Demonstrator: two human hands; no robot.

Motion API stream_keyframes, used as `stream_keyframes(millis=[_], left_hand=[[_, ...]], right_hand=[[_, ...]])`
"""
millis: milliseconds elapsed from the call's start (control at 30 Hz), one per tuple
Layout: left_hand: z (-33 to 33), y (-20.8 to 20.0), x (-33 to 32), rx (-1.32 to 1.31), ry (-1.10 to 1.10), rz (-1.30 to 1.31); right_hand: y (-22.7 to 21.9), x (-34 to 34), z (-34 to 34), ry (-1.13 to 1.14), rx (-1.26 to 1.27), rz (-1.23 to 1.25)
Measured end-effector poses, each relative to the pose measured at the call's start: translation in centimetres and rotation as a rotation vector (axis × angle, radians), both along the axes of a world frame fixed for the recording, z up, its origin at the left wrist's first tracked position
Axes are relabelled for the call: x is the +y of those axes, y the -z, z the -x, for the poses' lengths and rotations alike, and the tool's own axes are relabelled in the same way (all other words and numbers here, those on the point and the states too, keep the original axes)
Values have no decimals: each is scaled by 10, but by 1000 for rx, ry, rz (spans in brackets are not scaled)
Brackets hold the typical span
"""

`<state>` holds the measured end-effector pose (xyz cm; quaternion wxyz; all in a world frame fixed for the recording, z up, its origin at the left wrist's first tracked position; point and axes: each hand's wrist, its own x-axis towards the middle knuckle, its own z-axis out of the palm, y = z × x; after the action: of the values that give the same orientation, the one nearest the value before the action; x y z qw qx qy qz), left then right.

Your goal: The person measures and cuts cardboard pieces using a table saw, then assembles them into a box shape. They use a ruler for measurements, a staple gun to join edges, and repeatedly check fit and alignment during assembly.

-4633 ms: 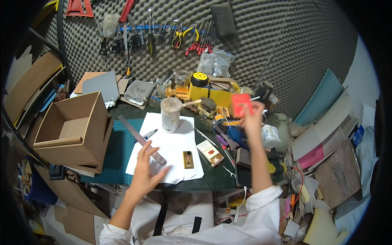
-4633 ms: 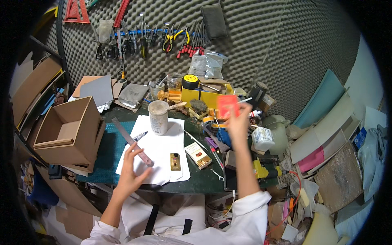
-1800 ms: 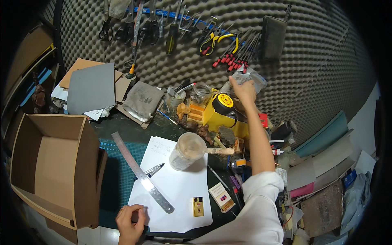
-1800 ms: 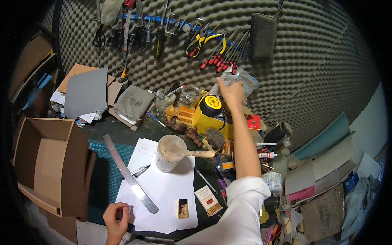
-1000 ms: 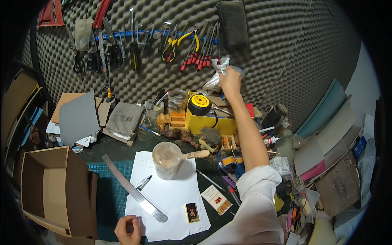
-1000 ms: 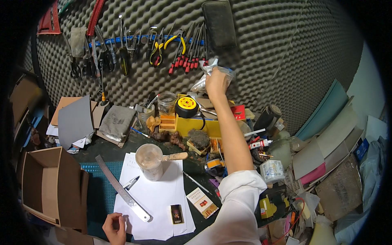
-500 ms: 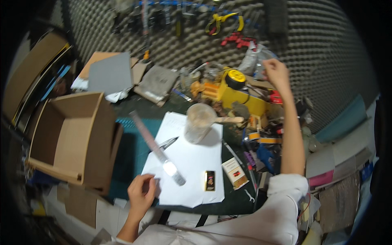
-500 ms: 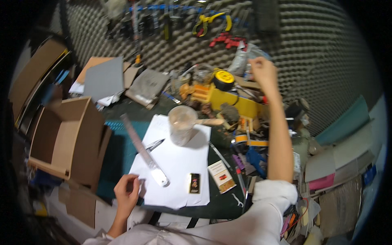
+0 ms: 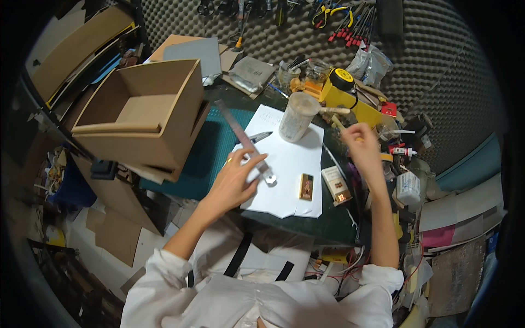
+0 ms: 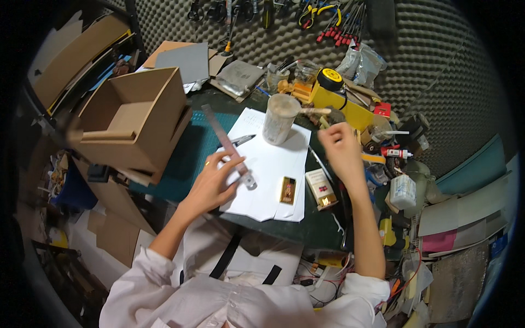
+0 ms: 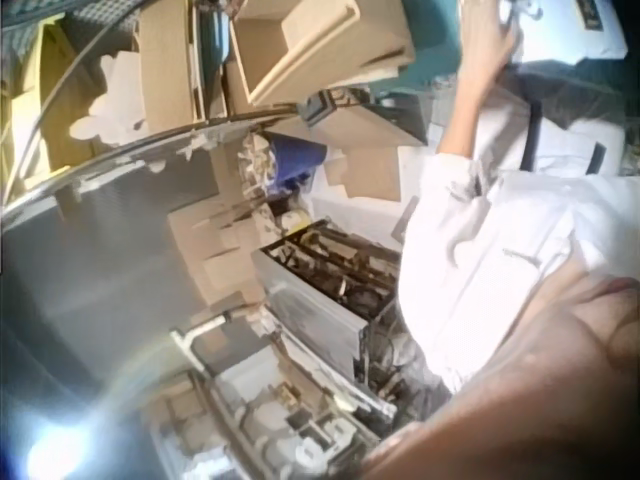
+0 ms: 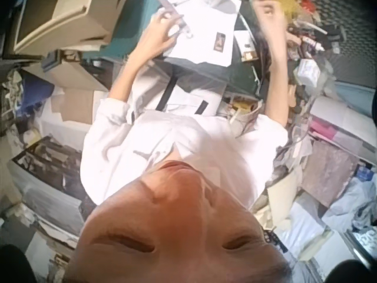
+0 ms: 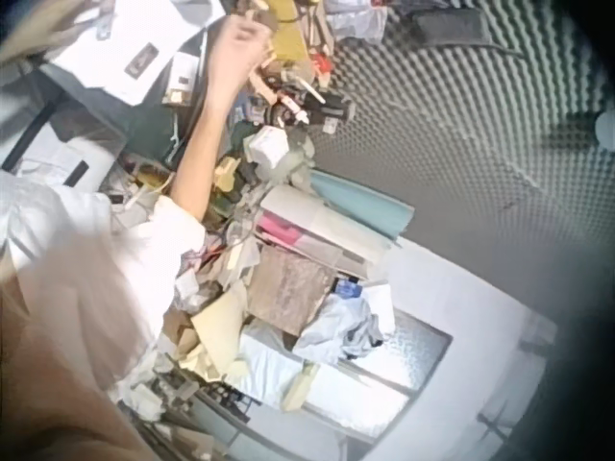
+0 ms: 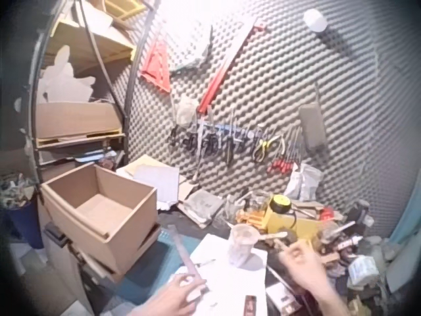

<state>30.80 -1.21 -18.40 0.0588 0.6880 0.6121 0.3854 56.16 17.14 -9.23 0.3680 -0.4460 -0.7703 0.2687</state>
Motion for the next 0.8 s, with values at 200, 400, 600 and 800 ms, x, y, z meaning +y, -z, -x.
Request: stream_keyframes(millis=[200,400,600,800], left_hand=[[4,15,29,274,89,-100],[55,28,4,211,-238,-148],[35,13,34,121,-176,-239],[55,38,70,354,-237,-148]], right_hand=[[64,6,51,-86,-7,196],[86,-22,46,-98,-224,-48],[88,-67,37,-209,-156,-33],[79,-86,62,-283,-28,-131]])
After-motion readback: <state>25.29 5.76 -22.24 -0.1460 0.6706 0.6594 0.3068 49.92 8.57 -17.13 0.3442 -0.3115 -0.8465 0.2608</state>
